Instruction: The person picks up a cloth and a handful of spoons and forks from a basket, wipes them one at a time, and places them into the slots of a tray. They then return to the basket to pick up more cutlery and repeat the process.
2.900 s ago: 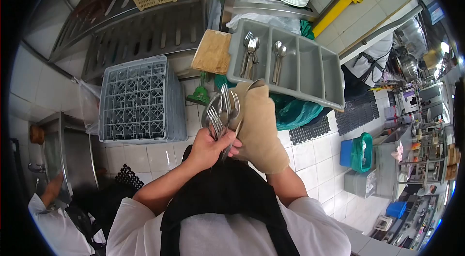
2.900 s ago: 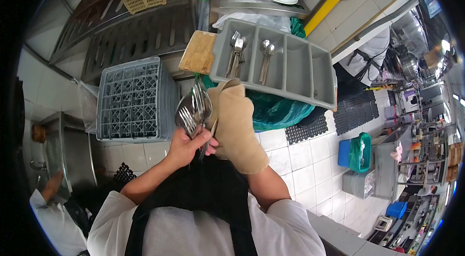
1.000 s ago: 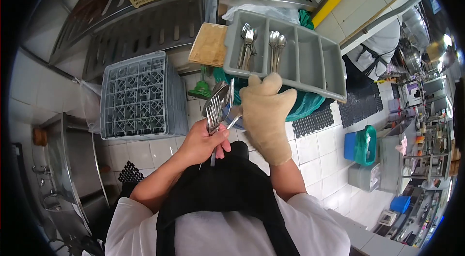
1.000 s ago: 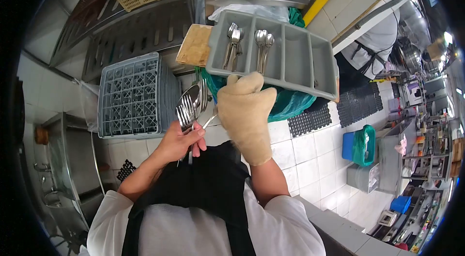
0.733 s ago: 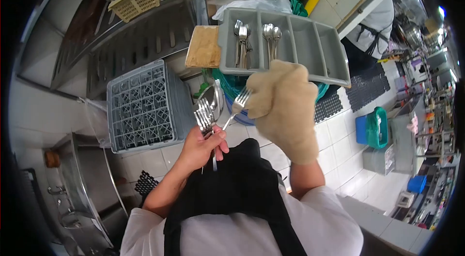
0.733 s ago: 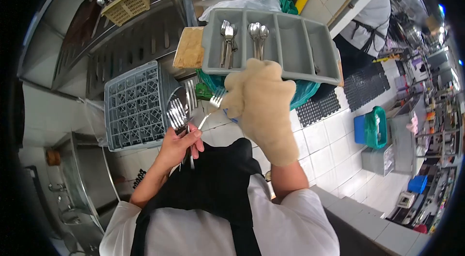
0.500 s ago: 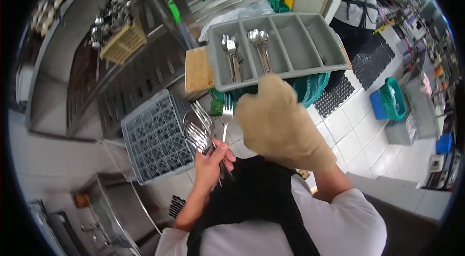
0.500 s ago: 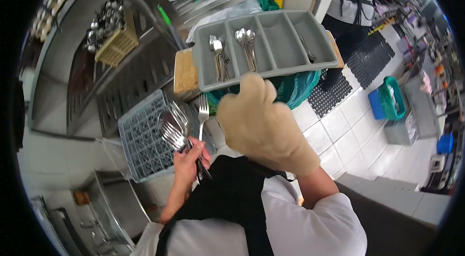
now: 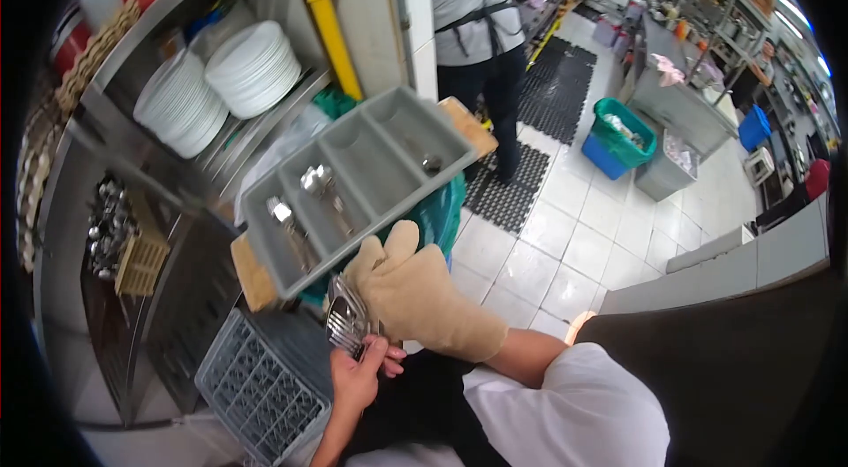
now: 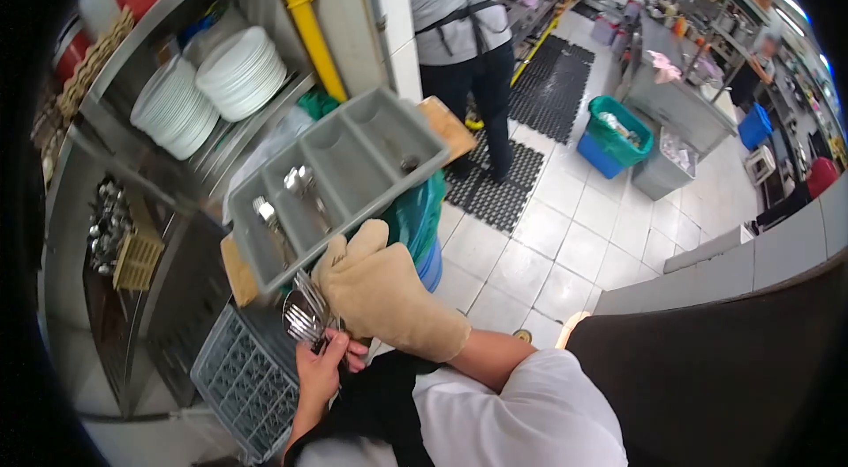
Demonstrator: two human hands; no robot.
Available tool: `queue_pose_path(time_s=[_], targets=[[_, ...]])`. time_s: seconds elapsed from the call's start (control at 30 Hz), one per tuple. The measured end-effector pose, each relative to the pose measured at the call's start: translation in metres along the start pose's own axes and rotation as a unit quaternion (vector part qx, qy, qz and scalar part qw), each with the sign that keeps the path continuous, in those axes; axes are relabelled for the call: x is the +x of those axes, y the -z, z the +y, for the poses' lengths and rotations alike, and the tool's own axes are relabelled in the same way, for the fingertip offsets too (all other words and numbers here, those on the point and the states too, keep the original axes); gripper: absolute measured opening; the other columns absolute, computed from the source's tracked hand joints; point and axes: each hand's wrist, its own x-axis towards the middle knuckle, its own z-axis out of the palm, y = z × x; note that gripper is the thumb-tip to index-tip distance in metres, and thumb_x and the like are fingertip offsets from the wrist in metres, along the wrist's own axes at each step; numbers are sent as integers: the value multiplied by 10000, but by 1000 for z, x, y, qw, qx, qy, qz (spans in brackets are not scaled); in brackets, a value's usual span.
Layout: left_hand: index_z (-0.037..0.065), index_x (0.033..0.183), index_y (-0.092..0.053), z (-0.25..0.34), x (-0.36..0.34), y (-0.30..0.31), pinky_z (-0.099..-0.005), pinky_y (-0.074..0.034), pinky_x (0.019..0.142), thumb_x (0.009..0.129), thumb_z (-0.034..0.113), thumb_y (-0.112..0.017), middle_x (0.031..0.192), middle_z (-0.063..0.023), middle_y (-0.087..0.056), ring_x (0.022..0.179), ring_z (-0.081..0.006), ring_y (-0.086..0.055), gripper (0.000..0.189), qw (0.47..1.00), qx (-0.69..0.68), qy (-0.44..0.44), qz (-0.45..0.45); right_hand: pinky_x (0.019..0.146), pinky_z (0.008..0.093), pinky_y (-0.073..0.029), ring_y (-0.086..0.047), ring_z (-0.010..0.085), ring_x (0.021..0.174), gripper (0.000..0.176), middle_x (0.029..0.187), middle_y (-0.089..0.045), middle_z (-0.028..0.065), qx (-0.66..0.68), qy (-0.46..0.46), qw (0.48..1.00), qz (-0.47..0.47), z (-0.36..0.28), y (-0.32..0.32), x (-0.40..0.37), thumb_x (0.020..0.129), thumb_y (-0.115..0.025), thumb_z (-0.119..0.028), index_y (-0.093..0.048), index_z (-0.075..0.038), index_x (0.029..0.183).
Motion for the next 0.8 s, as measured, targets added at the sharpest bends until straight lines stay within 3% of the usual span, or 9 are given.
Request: queue_pose_path(time_s=[0.2,0.23,0.27,0.33,0.4,0.53,0.6,0.67,0.8], targets=[[-64,998,-617,-2,19,-28,-318,-560,575,980,153,-595,899,-194,-723,625,-217,-687,219,1000,-16,1,-11,495,351,-464,-612,241,670,290,690,-606,71,23,25,999,-30,36,15,21,674,-713,-197,-622,4,861],[-64,999,-622,-4,22,-31,-313,-559,574,978,154,-601,891,-189,-725,625,-210,-686,220,1000,-17,1,-16,617,343,-515,-639,287,727,569,747,-624,111,58,-70,996,-8,36,10,30,449,-801,-247,-505,12,859],[-64,1000,-628,-5,21,-33,-308,-559,573,976,154,-607,884,-184,-726,626,-203,-685,221,1000,-20,2,-14,617,343,-515,-639,287,727,569,747,-624,111,62,-55,996,-18,40,11,36,449,-801,-247,-505,12,859],[-63,1008,-635,-1,23,-38,-286,-552,569,971,160,-626,854,-164,-727,622,-175,-677,226,999,26,32,14,602,345,-506,-631,272,709,573,745,-616,82,26,-87,996,0,46,21,47,477,-818,-291,-521,-4,873],[-60,980,-644,-8,26,-40,-260,-532,555,974,182,-634,803,-120,-718,590,-131,-645,242,998,29,28,52,597,336,-497,-632,248,728,543,739,-605,34,-25,-69,993,-94,39,39,52,493,-833,-366,-563,-70,859],[-44,959,-647,-9,23,-34,-254,-511,535,975,180,-635,757,-94,-705,579,-112,-636,226,990,20,16,139,618,319,-479,-626,232,835,274,806,-586,-16,-26,-58,979,-194,14,-12,53,678,-764,-331,-647,-157,855],[-38,956,-648,-12,19,-34,-251,-505,533,975,176,-635,743,-86,-701,578,-107,-634,215,987,19,2,157,606,323,-457,-614,226,786,215,872,-582,-5,26,55,992,-106,16,-19,47,742,-697,-238,-650,-147,930],[-26,947,-652,-15,18,-34,-251,-499,534,984,181,-621,705,-63,-680,570,-104,-624,212,985,-9,2,170,416,343,-354,-524,165,609,180,801,-526,-43,92,175,978,65,2,-29,48,781,-688,-314,-604,-168,844],[-18,934,-652,-30,20,-27,-260,-490,526,993,194,-610,667,-42,-649,560,-104,-609,224,969,-46,-57,235,371,341,-383,-521,161,565,211,768,-490,0,-103,247,963,-2,-38,-52,21,810,-661,-220,-523,-93,906]])
